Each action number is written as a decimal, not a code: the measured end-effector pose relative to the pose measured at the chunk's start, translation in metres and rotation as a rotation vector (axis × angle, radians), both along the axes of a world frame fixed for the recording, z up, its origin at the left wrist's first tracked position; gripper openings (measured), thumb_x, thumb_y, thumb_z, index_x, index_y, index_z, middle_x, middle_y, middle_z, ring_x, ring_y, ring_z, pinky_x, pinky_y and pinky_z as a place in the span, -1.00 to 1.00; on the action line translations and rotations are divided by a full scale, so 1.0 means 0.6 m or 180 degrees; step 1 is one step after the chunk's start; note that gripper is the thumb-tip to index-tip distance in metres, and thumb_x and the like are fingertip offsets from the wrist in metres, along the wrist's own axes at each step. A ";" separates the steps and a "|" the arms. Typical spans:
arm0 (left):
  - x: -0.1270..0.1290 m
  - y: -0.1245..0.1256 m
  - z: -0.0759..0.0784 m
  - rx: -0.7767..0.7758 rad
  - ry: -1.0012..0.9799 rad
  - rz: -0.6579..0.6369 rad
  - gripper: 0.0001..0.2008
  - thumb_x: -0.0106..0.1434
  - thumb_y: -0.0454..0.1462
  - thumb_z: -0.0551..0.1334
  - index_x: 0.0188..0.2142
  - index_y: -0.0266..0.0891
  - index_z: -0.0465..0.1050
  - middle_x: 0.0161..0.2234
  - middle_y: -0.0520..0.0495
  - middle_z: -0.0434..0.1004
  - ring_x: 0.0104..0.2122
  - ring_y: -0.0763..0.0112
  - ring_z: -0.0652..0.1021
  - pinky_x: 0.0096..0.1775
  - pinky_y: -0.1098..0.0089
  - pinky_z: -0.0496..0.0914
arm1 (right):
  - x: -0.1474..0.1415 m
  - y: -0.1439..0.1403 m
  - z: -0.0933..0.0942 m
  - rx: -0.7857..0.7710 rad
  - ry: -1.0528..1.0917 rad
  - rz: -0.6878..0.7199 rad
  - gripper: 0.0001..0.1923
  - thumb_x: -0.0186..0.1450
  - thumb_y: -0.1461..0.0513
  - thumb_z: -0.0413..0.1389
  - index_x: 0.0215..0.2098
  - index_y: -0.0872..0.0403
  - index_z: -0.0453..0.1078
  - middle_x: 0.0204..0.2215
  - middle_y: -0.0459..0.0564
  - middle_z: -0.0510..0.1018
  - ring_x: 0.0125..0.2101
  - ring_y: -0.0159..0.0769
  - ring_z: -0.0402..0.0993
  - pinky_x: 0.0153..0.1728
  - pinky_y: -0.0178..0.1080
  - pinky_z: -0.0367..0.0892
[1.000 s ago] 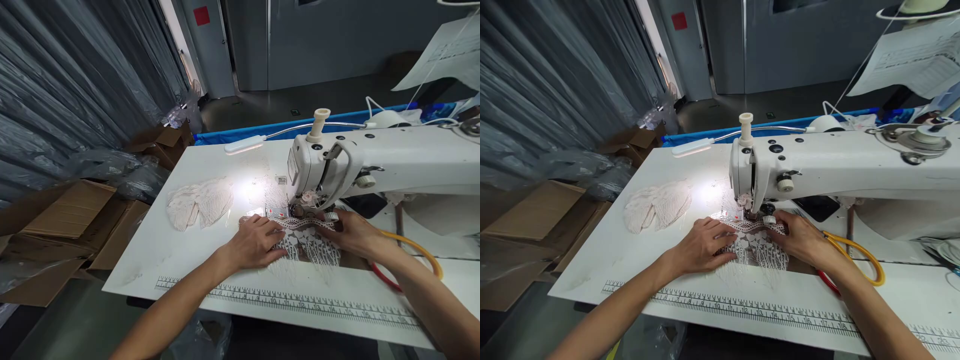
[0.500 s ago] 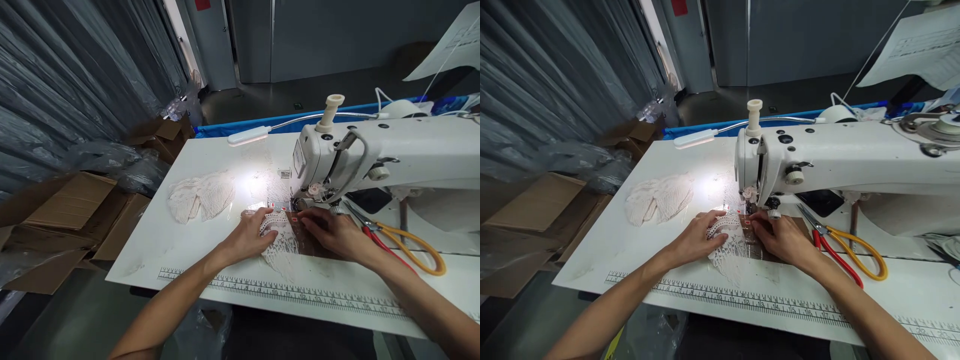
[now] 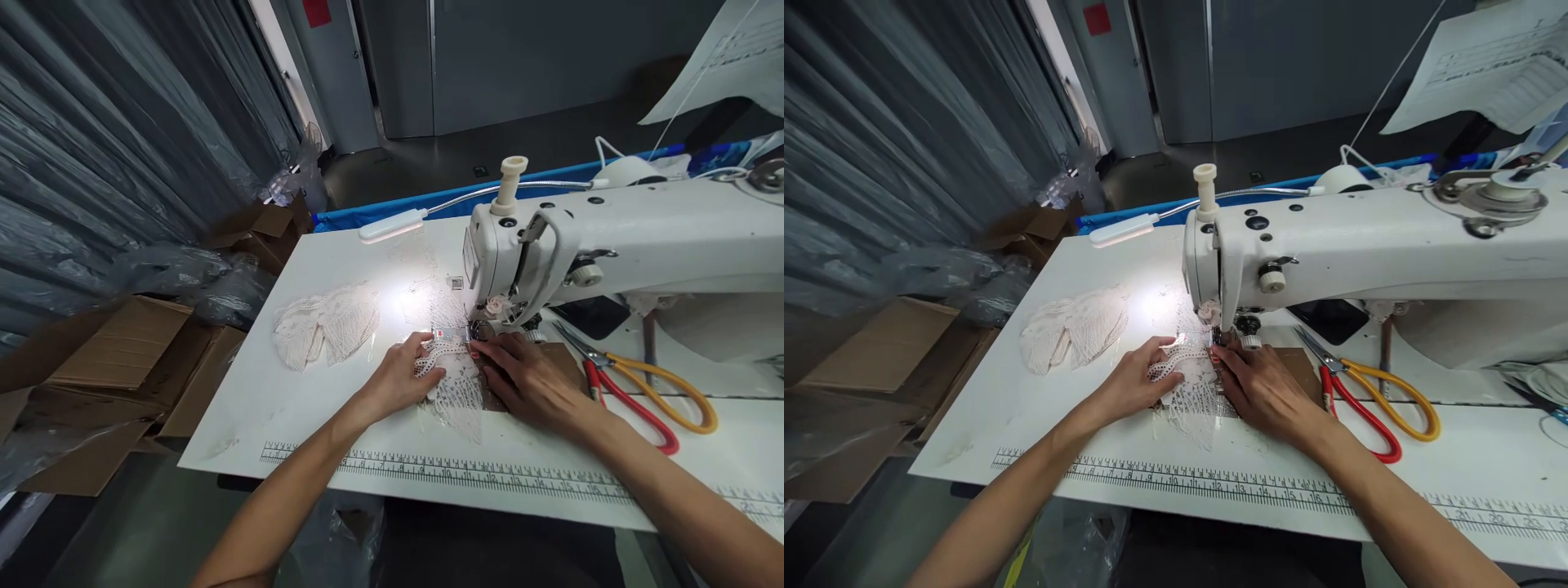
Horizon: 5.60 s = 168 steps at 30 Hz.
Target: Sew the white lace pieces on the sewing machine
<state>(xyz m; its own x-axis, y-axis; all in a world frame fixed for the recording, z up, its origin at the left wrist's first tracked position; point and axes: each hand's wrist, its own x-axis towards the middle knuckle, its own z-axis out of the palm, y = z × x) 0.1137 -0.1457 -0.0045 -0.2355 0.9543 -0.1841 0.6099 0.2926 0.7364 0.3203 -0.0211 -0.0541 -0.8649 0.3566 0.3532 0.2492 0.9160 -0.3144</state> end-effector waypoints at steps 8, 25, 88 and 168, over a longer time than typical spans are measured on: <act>-0.006 0.001 0.004 -0.0089 -0.0247 0.0228 -0.39 0.14 -0.08 0.36 0.13 -0.17 0.27 -0.02 -0.22 0.44 -0.59 0.51 0.51 -0.40 0.32 0.50 | 0.001 -0.005 0.001 -0.0012 -0.0171 0.0161 -0.65 0.34 0.23 -0.04 0.08 -0.01 0.33 -0.06 0.12 0.42 -0.07 -0.07 0.33 -0.08 0.09 0.33; -0.019 0.003 0.006 -0.0328 -0.0395 0.0193 -0.38 0.11 0.00 0.37 0.10 -0.18 0.33 0.05 -0.28 0.40 -0.59 0.51 0.53 -0.38 0.34 0.49 | -0.004 -0.013 -0.006 0.0038 -0.0211 -0.0013 -0.56 0.36 0.23 -0.09 0.19 0.05 0.24 -0.05 0.16 0.42 -0.06 -0.03 0.29 -0.07 0.11 0.31; -0.031 0.055 -0.029 0.1651 0.2872 -0.2963 -0.63 0.41 -0.19 -0.01 0.04 -0.40 0.34 0.09 -0.35 0.38 -0.08 0.16 0.48 -0.13 0.17 0.39 | 0.011 -0.026 0.018 0.0033 -0.0202 0.0416 -0.58 0.29 0.31 0.03 0.07 -0.16 0.41 -0.19 0.04 0.40 -0.13 -0.14 0.30 -0.06 0.04 0.22; 0.008 0.075 -0.047 0.1589 0.2701 -0.1720 -0.64 0.40 -0.15 0.03 -0.01 -0.33 0.42 0.05 -0.25 0.40 -0.14 0.20 0.45 -0.10 0.12 0.33 | -0.006 -0.002 0.005 0.0603 -0.0044 -0.0141 -0.61 0.35 0.28 -0.10 0.08 0.10 0.39 -0.14 0.23 0.44 -0.12 -0.04 0.40 -0.19 0.00 0.41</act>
